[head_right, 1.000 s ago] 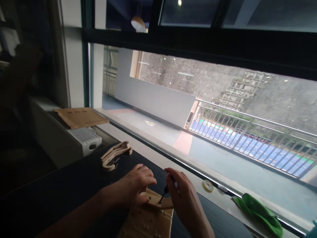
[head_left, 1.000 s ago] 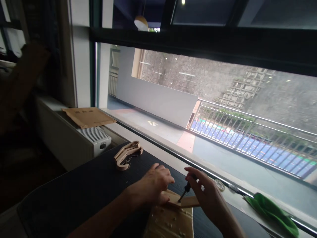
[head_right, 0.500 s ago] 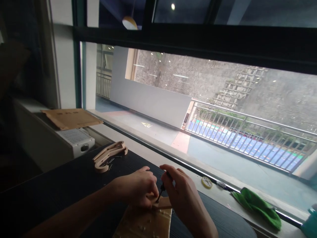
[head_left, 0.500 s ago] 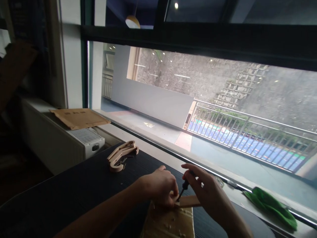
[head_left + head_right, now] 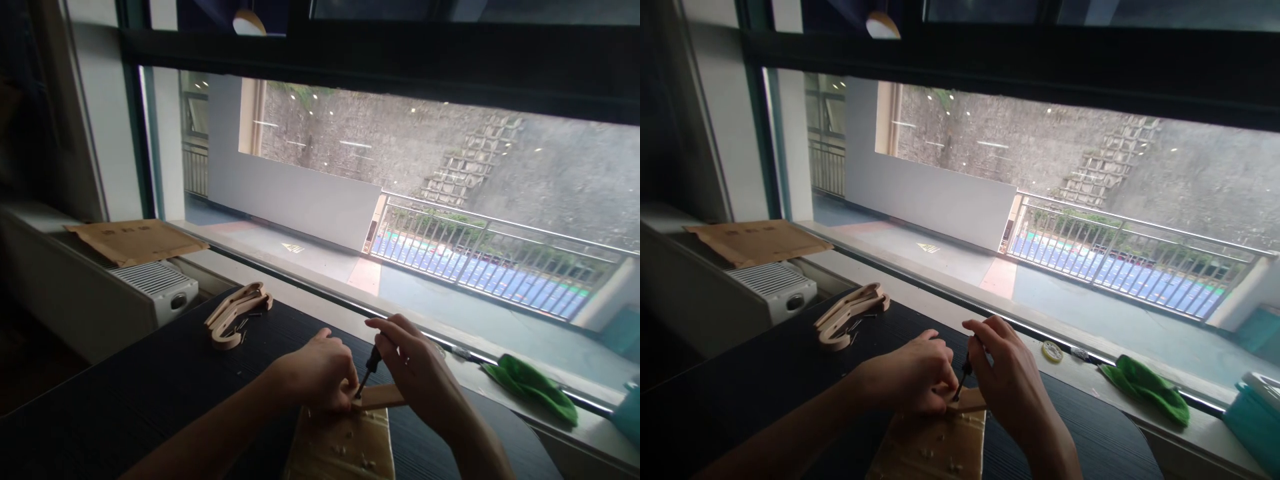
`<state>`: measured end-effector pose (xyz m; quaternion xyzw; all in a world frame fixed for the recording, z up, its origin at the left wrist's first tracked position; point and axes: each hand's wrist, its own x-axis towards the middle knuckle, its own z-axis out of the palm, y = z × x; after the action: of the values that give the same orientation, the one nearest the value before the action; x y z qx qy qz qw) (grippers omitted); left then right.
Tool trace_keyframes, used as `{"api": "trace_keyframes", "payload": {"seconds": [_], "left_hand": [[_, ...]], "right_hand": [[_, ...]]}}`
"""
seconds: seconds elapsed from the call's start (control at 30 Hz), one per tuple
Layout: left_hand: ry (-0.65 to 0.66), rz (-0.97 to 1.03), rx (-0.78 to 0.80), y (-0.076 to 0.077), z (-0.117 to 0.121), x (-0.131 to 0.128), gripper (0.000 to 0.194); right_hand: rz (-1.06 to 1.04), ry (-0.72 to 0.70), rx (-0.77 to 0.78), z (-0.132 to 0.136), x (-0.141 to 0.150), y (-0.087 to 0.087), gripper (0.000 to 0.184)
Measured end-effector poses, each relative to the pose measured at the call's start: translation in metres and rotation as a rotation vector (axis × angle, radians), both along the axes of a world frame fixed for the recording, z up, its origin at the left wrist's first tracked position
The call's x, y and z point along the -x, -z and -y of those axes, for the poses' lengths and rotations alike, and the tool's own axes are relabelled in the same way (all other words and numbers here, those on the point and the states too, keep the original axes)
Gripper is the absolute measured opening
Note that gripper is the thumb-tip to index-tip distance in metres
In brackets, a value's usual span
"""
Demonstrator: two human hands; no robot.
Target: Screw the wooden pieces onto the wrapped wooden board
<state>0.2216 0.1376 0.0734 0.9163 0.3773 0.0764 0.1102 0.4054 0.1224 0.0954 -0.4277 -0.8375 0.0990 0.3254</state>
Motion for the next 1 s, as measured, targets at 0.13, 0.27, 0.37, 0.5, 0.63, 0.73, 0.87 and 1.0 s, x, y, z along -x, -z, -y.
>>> {"api": "trace_keyframes", "payload": {"seconds": [0.13,0.27,0.37,0.5,0.63,0.73,0.87,1.0], "left_hand": [[-0.012,0.031,0.014,0.001,-0.001,0.0,0.01],[-0.019,0.029,0.037,-0.001,-0.003,0.0,0.009],[-0.014,0.034,0.048,0.0,-0.003,0.001,0.007],[0.001,0.049,0.035,0.004,-0.004,0.001,0.011],[0.011,0.056,0.031,0.007,-0.005,0.0,0.016],[0.002,0.058,0.043,0.006,-0.005,0.0,0.014],[-0.008,0.068,0.054,0.004,-0.003,0.0,0.013],[0.0,0.078,0.052,0.003,-0.001,0.0,0.015]], "right_hand": [[-0.021,0.037,-0.039,-0.007,-0.003,0.002,0.025],[-0.043,0.069,-0.052,-0.014,0.0,0.006,0.025],[-0.051,0.075,-0.027,-0.011,0.0,0.005,0.026],[-0.054,0.054,0.016,-0.004,0.0,0.003,0.026],[-0.05,0.022,0.029,-0.004,0.003,0.002,0.021],[-0.053,0.064,0.061,-0.006,0.005,0.0,0.023],[-0.035,0.132,0.058,-0.008,0.004,0.0,0.027],[-0.033,0.101,0.003,-0.005,0.002,0.001,0.02]]}}
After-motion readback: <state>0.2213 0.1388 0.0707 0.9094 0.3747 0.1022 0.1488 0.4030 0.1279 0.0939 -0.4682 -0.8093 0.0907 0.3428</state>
